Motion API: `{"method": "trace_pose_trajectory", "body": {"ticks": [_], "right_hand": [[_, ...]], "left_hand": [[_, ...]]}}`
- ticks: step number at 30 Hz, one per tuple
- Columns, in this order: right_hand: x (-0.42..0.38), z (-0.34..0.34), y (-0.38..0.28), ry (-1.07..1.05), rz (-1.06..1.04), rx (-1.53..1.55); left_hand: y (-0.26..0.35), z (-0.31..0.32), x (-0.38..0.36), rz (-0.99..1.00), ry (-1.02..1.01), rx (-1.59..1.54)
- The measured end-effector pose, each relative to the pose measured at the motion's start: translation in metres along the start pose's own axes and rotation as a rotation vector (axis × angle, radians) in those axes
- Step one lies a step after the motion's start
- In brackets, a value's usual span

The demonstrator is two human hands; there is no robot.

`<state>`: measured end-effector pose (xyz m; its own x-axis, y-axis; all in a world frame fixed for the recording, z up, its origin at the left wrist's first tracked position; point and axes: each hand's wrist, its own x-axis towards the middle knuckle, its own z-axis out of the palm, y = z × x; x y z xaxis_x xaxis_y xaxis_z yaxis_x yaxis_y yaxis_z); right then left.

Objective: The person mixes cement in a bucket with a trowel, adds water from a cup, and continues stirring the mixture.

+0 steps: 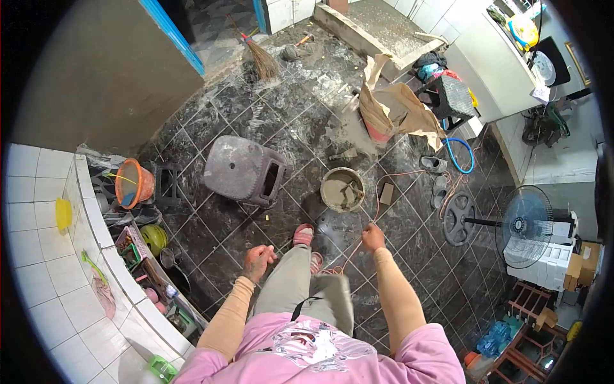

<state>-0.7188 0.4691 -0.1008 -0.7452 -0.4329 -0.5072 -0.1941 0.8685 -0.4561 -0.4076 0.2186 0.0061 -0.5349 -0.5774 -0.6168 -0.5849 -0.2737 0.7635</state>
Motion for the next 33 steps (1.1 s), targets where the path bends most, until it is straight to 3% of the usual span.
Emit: {"method": "trace_pose_trajectory", "body": {"ticks": [2,5,6,8,9,10,14,17,18,22,25,28,31,33], "right_hand": [[0.044,-0.007,0.009,0.015,-0.125,-0.067],[0.104,-0.006,0.030,-0.034,-0.180,-0.138],[0.123,0.002,0.037,-0.022,-0.202,-0.182],[0.168,0.017,0.045,-0.030,-0.231,-0.281],[0.185,0.026,0.044,-0.055,-0.227,-0.325],[0.201,0.041,0.050,-0.084,-0.219,-0.373],[0.281,0.111,0.085,-0.238,-0.269,-0.665],[0.313,0.151,0.102,-0.296,-0.285,-0.677],[0.313,0.158,0.102,-0.288,-0.410,-0.819],[0.308,0.169,0.111,-0.230,-0.575,-0.844],[0.285,0.131,0.088,-0.213,-0.563,-0.873],[0.260,0.096,0.081,-0.191,-0.615,-0.707],[0.222,0.074,0.069,-0.093,-0.624,-0.576],[0.219,0.083,0.075,-0.102,-0.562,-0.506]], "left_hand": [[-0.014,0.032,0.036,0.111,0.051,0.065],[-0.023,0.077,0.092,-0.010,-0.023,0.176],[-0.008,0.089,0.109,-0.072,-0.081,0.371],[-0.021,0.119,0.160,-0.018,-0.081,0.416],[-0.034,0.130,0.181,-0.001,-0.086,0.445],[-0.054,0.148,0.205,0.160,0.014,0.348],[-0.129,0.175,0.301,0.229,0.084,0.581],[-0.185,0.188,0.364,0.120,0.095,0.631],[-0.198,0.192,0.384,0.099,0.072,0.630],[-0.236,0.212,0.444,0.270,0.138,0.666],[-0.251,0.216,0.494,0.248,0.059,0.405],[-0.262,0.209,0.503,0.057,-0.117,0.239],[-0.264,0.227,0.501,0.079,-0.093,0.049],[-0.265,0.228,0.505,0.137,-0.176,0.218]]}}
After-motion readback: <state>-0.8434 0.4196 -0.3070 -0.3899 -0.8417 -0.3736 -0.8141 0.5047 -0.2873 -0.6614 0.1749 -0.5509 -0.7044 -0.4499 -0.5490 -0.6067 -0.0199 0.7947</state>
